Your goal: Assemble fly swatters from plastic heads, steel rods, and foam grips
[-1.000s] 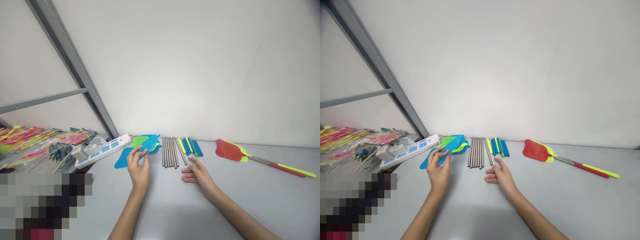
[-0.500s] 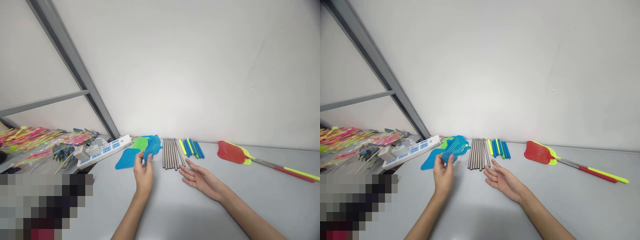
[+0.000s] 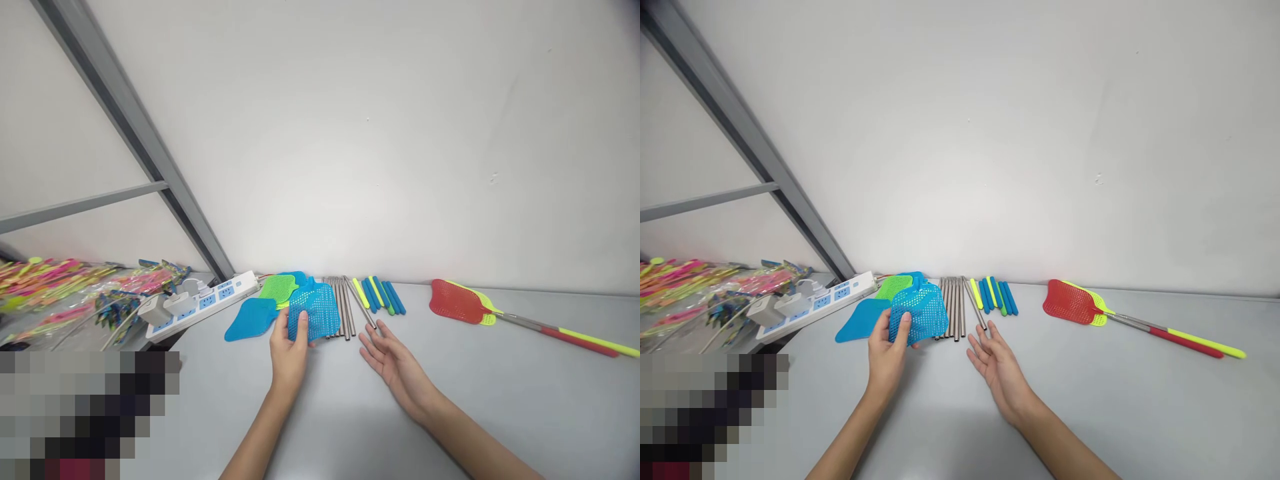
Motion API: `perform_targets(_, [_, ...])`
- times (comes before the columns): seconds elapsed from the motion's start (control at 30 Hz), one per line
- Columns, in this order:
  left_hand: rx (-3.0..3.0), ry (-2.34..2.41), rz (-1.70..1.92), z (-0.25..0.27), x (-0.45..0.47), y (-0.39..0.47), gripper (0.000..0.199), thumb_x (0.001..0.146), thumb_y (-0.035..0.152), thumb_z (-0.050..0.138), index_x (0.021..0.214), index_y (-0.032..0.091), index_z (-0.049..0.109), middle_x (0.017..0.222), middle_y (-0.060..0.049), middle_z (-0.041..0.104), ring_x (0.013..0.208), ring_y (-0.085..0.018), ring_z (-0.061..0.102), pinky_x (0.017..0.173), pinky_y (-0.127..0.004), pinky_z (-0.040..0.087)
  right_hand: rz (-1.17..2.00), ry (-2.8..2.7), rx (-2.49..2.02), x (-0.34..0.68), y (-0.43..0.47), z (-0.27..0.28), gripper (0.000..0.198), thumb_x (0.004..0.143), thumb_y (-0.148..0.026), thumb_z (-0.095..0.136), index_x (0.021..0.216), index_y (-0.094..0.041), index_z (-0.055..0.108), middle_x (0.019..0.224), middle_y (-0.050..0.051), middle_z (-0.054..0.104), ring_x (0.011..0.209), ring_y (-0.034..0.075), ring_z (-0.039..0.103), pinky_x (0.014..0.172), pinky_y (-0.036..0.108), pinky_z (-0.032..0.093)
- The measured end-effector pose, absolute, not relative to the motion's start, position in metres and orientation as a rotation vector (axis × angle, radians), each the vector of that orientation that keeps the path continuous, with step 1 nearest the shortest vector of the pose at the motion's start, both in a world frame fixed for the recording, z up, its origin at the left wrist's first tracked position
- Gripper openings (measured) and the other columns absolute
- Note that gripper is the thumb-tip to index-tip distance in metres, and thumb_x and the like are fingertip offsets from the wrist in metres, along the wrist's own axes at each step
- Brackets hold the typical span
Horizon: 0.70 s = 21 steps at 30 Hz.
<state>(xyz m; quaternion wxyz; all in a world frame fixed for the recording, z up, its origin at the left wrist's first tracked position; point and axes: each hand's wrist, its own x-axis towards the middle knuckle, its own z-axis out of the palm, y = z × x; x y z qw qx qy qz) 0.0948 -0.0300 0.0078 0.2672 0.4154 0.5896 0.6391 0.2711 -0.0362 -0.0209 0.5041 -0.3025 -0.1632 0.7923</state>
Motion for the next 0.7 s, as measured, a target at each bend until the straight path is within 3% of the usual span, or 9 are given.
perform_targets(0.27, [1.112, 1.536, 1.701, 0.002, 0.090, -0.026, 0.029, 0.069, 0.039, 0.053, 0.087, 0.017, 0.051, 0.072, 0.000, 0.052, 0.053, -0.009, 0.049, 0.042, -0.020, 0.044, 1.975, -0.414, -0.747, 0.273, -0.029, -0.018, 0.049, 0.072, -0.020, 0.055, 0.117, -0.022, 0.035, 0.125, 0.002, 0.040, 0.113, 0.017, 0.039, 0.091, 0.033, 0.040])
perform_targets(0.47, [1.024, 1.533, 1.767, -0.006, 0.078, -0.017, 0.034, 0.064, 0.040, 0.058, 0.086, 0.015, 0.055, 0.092, -0.007, 0.059, 0.081, -0.017, 0.055, 0.070, -0.028, 0.044, 1.908, -0.494, -0.772, 0.269, -0.035, -0.020, 0.048, 0.071, -0.015, 0.052, 0.115, -0.020, 0.035, 0.131, 0.002, 0.032, 0.114, 0.017, 0.037, 0.090, 0.031, 0.041])
perform_targets(0.7, [1.036, 1.533, 1.761, -0.009, 0.077, -0.017, 0.034, 0.064, 0.041, 0.058, 0.087, 0.015, 0.057, 0.092, -0.006, 0.061, 0.085, -0.018, 0.055, 0.077, -0.030, 0.041, 1.963, -0.273, -0.939, 0.278, -0.033, -0.001, 0.034, 0.067, -0.011, 0.051, 0.099, -0.021, 0.042, 0.122, 0.005, 0.042, 0.112, 0.017, 0.040, 0.087, 0.032, 0.043])
